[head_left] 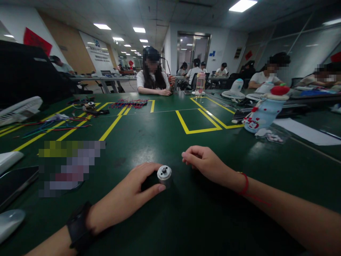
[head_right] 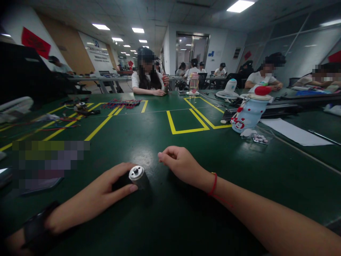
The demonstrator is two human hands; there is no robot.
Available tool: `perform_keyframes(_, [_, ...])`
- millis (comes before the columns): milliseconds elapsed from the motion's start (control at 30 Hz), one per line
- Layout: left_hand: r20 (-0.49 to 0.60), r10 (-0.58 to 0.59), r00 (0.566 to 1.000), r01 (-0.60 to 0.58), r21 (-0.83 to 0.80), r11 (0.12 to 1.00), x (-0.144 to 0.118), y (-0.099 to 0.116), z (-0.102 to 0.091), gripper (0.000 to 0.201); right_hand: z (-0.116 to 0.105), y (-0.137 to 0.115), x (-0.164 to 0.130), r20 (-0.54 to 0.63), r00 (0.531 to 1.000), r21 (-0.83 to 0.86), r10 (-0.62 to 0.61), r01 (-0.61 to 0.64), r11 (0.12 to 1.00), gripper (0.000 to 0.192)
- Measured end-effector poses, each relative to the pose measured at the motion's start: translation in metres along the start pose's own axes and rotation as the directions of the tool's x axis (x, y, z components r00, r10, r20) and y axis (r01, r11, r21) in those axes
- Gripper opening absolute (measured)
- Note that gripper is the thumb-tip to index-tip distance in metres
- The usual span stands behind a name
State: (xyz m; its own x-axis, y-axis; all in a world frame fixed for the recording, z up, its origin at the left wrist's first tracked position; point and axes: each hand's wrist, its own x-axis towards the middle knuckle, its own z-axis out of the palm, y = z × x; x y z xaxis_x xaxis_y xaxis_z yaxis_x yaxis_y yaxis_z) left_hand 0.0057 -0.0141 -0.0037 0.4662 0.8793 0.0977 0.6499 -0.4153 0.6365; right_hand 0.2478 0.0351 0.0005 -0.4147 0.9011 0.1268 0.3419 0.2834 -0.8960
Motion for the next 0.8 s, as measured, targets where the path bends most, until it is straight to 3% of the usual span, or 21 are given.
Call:
perform_keyframes(133, [0.004, 0.010, 1.000, -0.010, -0.026, 1.000, 0.001, 0.001, 0.002, 0.031, 0.015, -0.019, -0.006, -0.012, 0.978, -0.110, -0.207, 0.204, 0.973, 0.016])
perform_keyframes(233, [0.010, 0.020, 1.000, -0.019, -0.037, 0.999, 0.002, 0.001, 0.002, 0.030, 0.025, -0.029, -0.008, -0.005, 0.962, -0.159, -0.274, 0.270, 0.950, 0.014])
perform_keyframes(400, [0.005, 0.026, 1.000, -0.026, -0.024, 0.999, 0.002, 0.001, 0.002, 0.030, 0.029, -0.032, -0.006, -0.016, 0.956, -0.176, -0.292, 0.285, 0.942, 0.008])
perform_keyframes(567, [0.005, 0.017, 1.000, -0.017, -0.016, 1.000, 0.002, 0.002, 0.002, 0.031, 0.013, -0.028, -0.001, -0.064, 0.952, -0.108, -0.301, 0.293, 0.950, 0.012])
perform_keyframes(800, [-0.034, 0.013, 0.999, -0.013, 0.022, 1.000, -0.001, 0.000, 0.002, 0.033, -0.015, -0.008, -0.007, 0.186, 0.968, -0.306, -0.166, 0.218, 0.927, 0.010])
